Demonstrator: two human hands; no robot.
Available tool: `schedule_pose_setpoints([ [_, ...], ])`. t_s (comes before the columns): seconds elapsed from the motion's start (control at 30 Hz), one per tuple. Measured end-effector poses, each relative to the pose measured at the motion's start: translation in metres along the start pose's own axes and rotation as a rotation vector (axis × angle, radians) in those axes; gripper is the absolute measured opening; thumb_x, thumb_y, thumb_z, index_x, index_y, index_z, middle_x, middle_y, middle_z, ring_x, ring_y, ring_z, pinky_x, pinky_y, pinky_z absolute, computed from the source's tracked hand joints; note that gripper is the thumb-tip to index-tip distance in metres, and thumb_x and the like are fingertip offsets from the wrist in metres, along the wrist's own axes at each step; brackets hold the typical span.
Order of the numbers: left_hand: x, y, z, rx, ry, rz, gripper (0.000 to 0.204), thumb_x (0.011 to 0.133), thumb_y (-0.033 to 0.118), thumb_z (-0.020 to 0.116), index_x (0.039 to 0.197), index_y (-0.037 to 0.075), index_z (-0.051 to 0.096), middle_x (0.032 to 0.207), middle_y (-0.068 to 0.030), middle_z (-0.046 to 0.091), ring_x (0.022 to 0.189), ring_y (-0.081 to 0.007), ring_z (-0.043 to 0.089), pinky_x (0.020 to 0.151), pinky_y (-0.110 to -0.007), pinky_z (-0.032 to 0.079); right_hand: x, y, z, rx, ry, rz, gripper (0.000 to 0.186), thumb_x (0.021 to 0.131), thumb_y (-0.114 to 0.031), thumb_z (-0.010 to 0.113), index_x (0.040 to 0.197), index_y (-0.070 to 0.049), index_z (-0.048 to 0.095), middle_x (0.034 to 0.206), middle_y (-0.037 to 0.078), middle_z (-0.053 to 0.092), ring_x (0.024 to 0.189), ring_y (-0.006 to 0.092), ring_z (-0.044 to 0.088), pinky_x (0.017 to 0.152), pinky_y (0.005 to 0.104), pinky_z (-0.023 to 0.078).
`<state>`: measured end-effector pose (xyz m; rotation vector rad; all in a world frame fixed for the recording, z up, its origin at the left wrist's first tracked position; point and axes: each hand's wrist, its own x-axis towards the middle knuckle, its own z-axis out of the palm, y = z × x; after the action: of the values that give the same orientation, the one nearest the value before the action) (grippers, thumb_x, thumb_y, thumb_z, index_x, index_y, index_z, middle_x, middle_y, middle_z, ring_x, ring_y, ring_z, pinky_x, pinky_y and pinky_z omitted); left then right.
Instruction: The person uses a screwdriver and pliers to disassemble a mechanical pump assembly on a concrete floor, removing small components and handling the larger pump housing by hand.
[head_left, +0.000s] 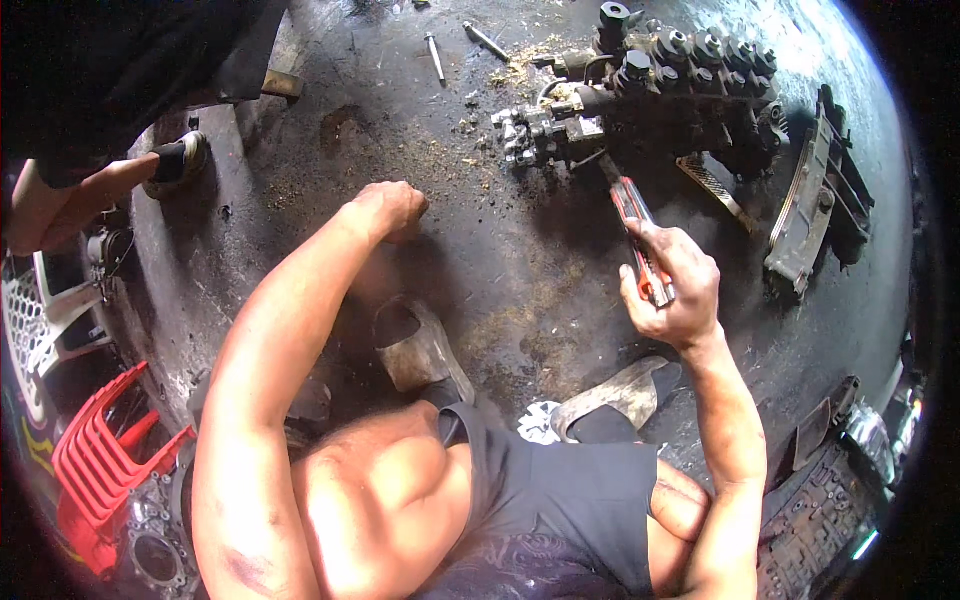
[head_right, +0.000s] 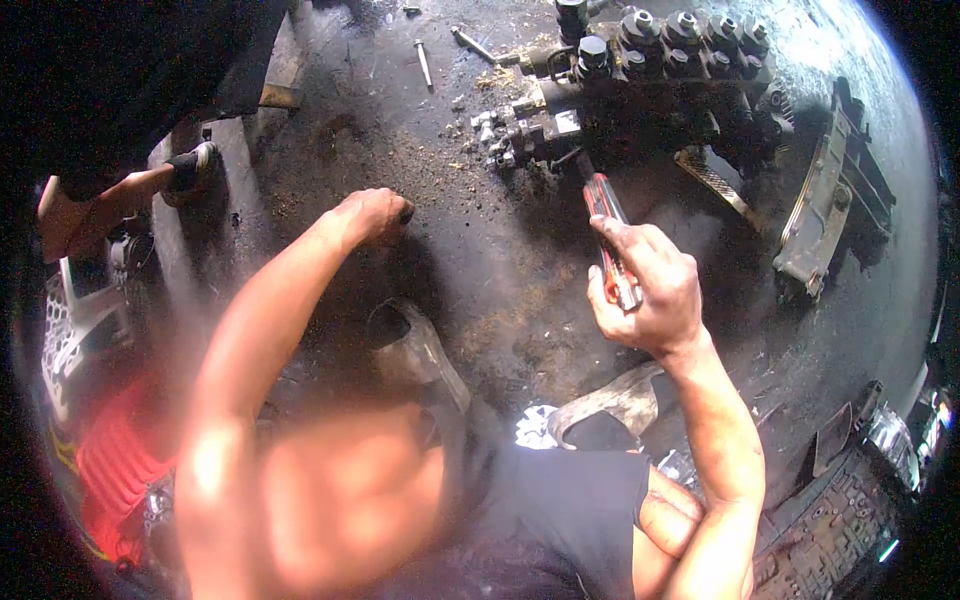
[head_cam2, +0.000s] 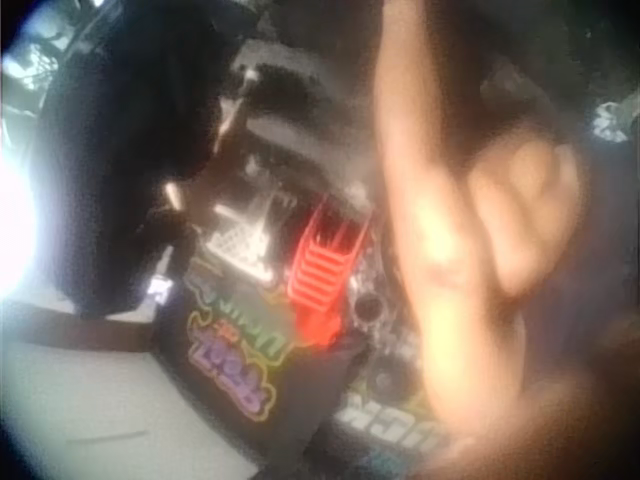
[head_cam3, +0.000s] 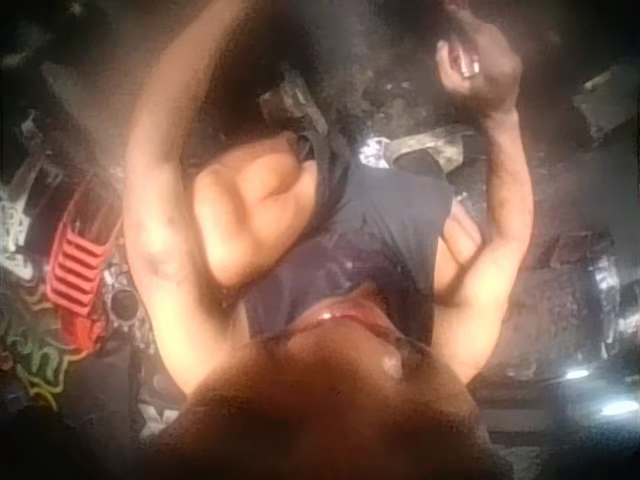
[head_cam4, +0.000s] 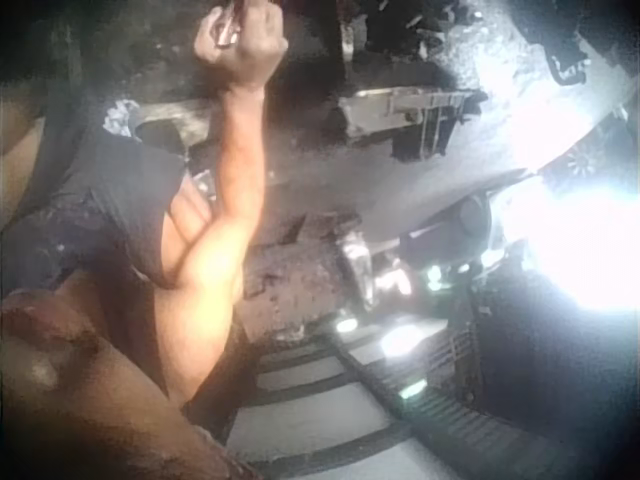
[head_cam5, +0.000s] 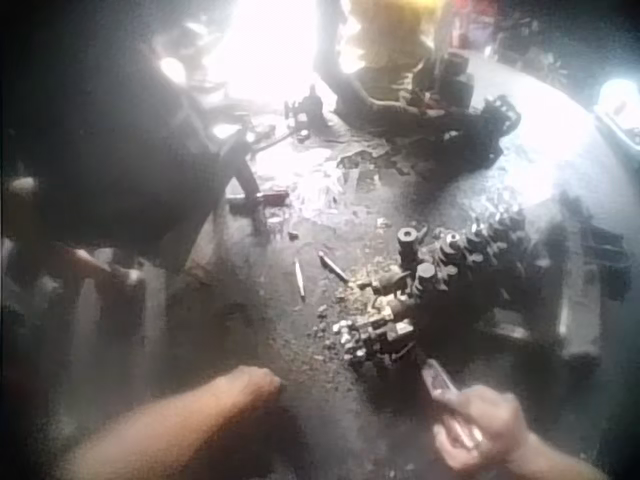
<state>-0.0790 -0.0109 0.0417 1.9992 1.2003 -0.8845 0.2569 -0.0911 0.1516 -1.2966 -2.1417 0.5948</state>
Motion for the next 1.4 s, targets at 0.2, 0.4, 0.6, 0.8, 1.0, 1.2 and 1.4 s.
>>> schedule_pose_setpoints([
  [0.2, 0.003, 0.001, 0.003, 0.061, -0.011, -0.031, 0.021, 0.072, 0.009, 0.058, 0.089, 0.007, 0.069, 0.095, -0.0170, 0.068, 0.092, -0.0315, 0.066, 0.077, -0.041, 0.054, 0.015, -0.011, -0.012, -0.019, 0.024, 0.032, 0.045, 0.063, -0.004, 0.067, 0.108, -0.001, 0.062, 0.083, 0.014, 0.063, 0.063, 0.0268, 0.061, 0.059, 0.0335, 0.051],
  [0.4, -0.002, 0.010, -0.012, 0.050, -0.039, -0.009, 0.023, 0.071, 0.007, 0.058, 0.092, 0.007, 0.070, 0.095, -0.0168, 0.068, 0.093, -0.0319, 0.066, 0.078, -0.041, 0.054, 0.030, -0.013, -0.007, -0.143, -0.190, 0.153, 0.042, 0.064, -0.005, 0.065, 0.106, -0.002, 0.061, 0.085, 0.016, 0.061, 0.070, 0.0300, 0.061, 0.064, 0.0352, 0.050],
  [0.6, -0.002, 0.008, -0.003, 0.022, 0.038, -0.012, 0.023, 0.074, 0.010, 0.056, 0.093, 0.007, 0.070, 0.098, -0.0171, 0.067, 0.096, -0.0317, 0.065, 0.081, -0.040, 0.053, 0.038, -0.035, -0.003, 0.009, -0.185, 0.068, 0.038, 0.064, -0.008, 0.064, 0.102, -0.003, 0.061, 0.070, 0.013, 0.056, 0.059, 0.0293, 0.058, 0.056, 0.0361, 0.049],
  [0.8, -0.008, 0.005, -0.009, 0.059, 0.010, 0.004, 0.025, 0.075, 0.011, 0.056, 0.097, 0.008, 0.069, 0.100, -0.0167, 0.067, 0.096, -0.0317, 0.065, 0.081, -0.041, 0.053, 0.043, -0.027, 0.003, -0.168, -0.242, 0.140, 0.035, 0.065, -0.005, 0.062, 0.100, -0.003, 0.061, 0.077, 0.014, 0.059, 0.067, 0.0298, 0.060, 0.063, 0.0359, 0.050],
  [1.0, 0.000, 0.006, -0.010, -0.002, -0.052, -0.067, 0.024, 0.076, 0.012, 0.056, 0.096, 0.009, 0.070, 0.100, -0.0155, 0.068, 0.097, -0.0315, 0.065, 0.080, -0.041, 0.054, 0.029, -0.036, 0.005, -0.007, -0.266, 0.065, 0.038, 0.064, -0.009, 0.064, 0.101, -0.006, 0.060, 0.069, 0.010, 0.055, 0.056, 0.0270, 0.057, 0.051, 0.0360, 0.049],
  [1.2, 0.000, -0.003, 0.005, 0.043, -0.020, -0.011, 0.022, 0.074, 0.012, 0.058, 0.093, 0.008, 0.070, 0.099, -0.0151, 0.068, 0.096, -0.0312, 0.065, 0.080, -0.041, 0.053, 0.016, -0.020, -0.005, -0.111, -0.270, 0.044, 0.056, 0.061, -0.002, 0.063, 0.116, -0.010, 0.060, 0.083, 0.011, 0.055, 0.062, 0.0271, 0.059, 0.055, 0.0367, 0.050],
  [1.4, 0.007, 0.002, -0.002, 0.043, -0.098, -0.039, 0.021, 0.074, 0.012, 0.059, 0.092, 0.007, 0.070, 0.097, -0.0170, 0.068, 0.094, -0.0321, 0.066, 0.079, -0.042, 0.053, -0.034, 0.023, 0.023, -0.005, -0.556, 0.023, 0.062, 0.059, -0.003, 0.067, 0.119, -0.018, 0.056, 0.092, 0.012, 0.056, 0.074, 0.0306, 0.061, 0.064, 0.0407, 0.052],
])
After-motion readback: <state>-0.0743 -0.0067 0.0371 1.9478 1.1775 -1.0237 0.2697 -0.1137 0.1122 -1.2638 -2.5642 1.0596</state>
